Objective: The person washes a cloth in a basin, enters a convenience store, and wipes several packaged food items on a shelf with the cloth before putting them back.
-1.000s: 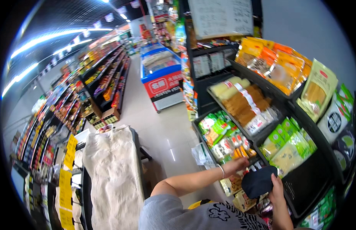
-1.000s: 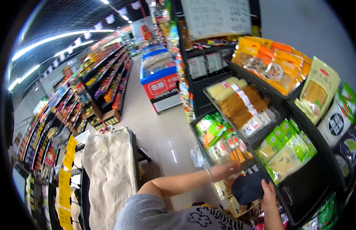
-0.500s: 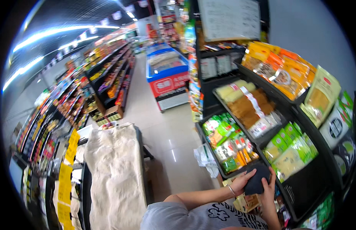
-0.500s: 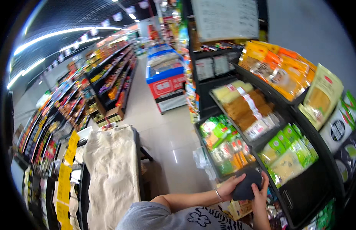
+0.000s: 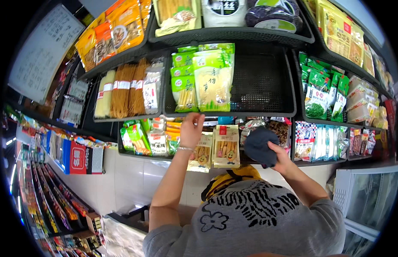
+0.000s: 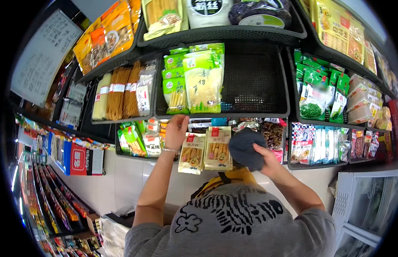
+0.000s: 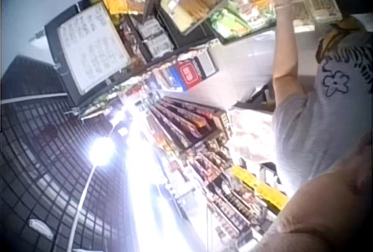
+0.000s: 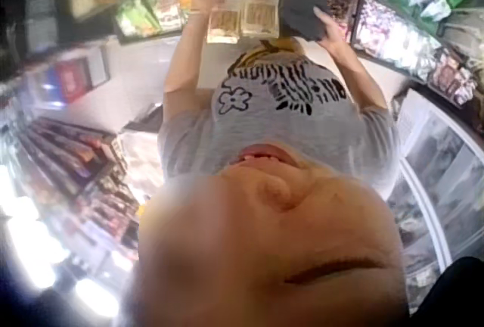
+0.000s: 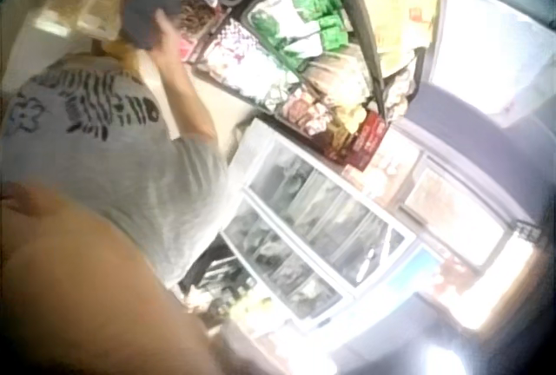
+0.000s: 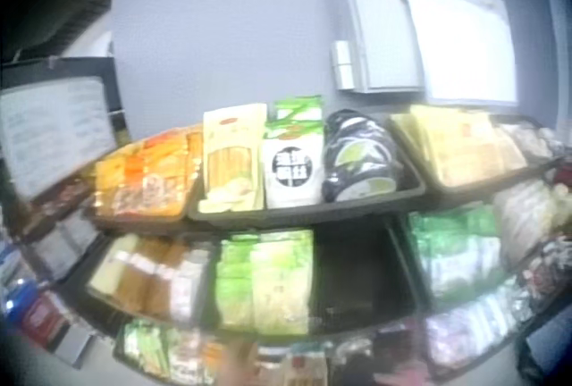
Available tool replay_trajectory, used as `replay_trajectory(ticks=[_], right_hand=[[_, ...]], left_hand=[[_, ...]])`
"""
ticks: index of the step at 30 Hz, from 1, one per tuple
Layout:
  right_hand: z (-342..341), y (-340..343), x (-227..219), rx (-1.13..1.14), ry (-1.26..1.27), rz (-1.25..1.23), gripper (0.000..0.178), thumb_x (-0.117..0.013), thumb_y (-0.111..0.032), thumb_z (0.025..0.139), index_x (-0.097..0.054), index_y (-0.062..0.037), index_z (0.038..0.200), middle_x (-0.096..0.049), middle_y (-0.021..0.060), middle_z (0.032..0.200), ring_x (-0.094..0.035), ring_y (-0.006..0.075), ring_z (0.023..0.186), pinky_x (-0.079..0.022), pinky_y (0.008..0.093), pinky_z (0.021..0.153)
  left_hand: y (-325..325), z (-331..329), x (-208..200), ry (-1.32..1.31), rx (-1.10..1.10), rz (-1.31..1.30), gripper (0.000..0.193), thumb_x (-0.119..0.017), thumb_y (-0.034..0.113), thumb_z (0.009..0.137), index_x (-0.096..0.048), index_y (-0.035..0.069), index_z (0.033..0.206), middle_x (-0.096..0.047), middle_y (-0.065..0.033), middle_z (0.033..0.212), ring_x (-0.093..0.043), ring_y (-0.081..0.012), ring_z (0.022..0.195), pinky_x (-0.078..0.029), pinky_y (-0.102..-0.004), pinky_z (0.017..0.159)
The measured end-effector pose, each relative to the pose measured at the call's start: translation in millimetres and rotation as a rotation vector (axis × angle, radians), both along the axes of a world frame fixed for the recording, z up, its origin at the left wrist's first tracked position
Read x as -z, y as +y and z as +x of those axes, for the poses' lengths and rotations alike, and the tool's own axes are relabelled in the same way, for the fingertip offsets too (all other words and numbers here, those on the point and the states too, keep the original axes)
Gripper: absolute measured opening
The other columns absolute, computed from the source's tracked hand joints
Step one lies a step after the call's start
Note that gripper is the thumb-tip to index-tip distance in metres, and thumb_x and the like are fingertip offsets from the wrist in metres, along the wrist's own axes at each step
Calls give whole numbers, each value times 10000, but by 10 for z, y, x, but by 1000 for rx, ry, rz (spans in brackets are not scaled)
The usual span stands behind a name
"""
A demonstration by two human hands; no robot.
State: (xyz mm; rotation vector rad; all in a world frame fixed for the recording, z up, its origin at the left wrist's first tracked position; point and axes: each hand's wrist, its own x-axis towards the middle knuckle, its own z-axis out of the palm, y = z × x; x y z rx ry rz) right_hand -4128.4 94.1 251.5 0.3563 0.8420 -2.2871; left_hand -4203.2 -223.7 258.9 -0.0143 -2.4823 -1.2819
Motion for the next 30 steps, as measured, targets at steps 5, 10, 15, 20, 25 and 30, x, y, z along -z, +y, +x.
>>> replay_trajectory(ticks=[5, 10, 15, 20, 25, 30], right_hand=[[319, 628, 175, 192, -99, 46, 477, -564, -285, 834, -445, -28, 1217, -526, 151, 1188, -551, 276, 1033, -494, 390, 746], [616, 758, 216, 409, -146, 73, 540, -592, -278, 813, -409, -26, 1254, -494, 153, 1226, -487, 307, 1113, -406, 388, 933], [786, 814, 295, 453, -187, 98, 523, -570, -322, 830, -420, -54, 1253, -523, 131, 1211, -556, 278, 1034, -469, 381, 846], [717, 822, 278, 390, -223, 100, 569, -522, -405, 842, -386, -68, 1281, -475, 146, 1248, -502, 309, 1094, -452, 414, 839], [527, 686, 182, 373, -188, -150, 603, -483, -479, 853, -365, -104, 1311, -422, 147, 1310, -448, 341, 1162, -394, 525, 925], [187, 432, 94, 314, -126, -170, 574, -467, -454, 871, -365, -95, 1308, -428, 149, 1303, -457, 327, 1158, -400, 499, 929]], left_hand=[[-218, -1025, 658, -107, -139, -337, 470, -625, 306, 774, -523, -40, 1075, -610, -232, 946, -603, -359, 869, -479, -397, 760], [-307, -1541, 992, -433, -236, -185, 399, -604, 296, 758, -551, -39, 967, -618, -231, 864, -602, -370, 823, -476, -405, 740], [-305, -1565, 1085, -394, -203, -159, 324, -645, 303, 741, -550, 0, 805, -608, -162, 706, -604, -304, 693, -469, -376, 646], [-490, -1617, 1135, -451, -22, 124, 253, -630, 238, 790, -498, 35, 714, -516, -36, 616, -461, -148, 554, -385, -298, 537], [-289, -1503, 587, -458, 358, 732, 88, -534, 132, 854, -532, 79, 924, -550, -1, 848, -504, -109, 770, -400, -269, 679], [-50, -1062, -26, -343, 351, 1266, 324, -466, 178, 869, -480, 30, 1156, -578, -82, 1091, -543, -219, 1020, -432, -375, 882]])
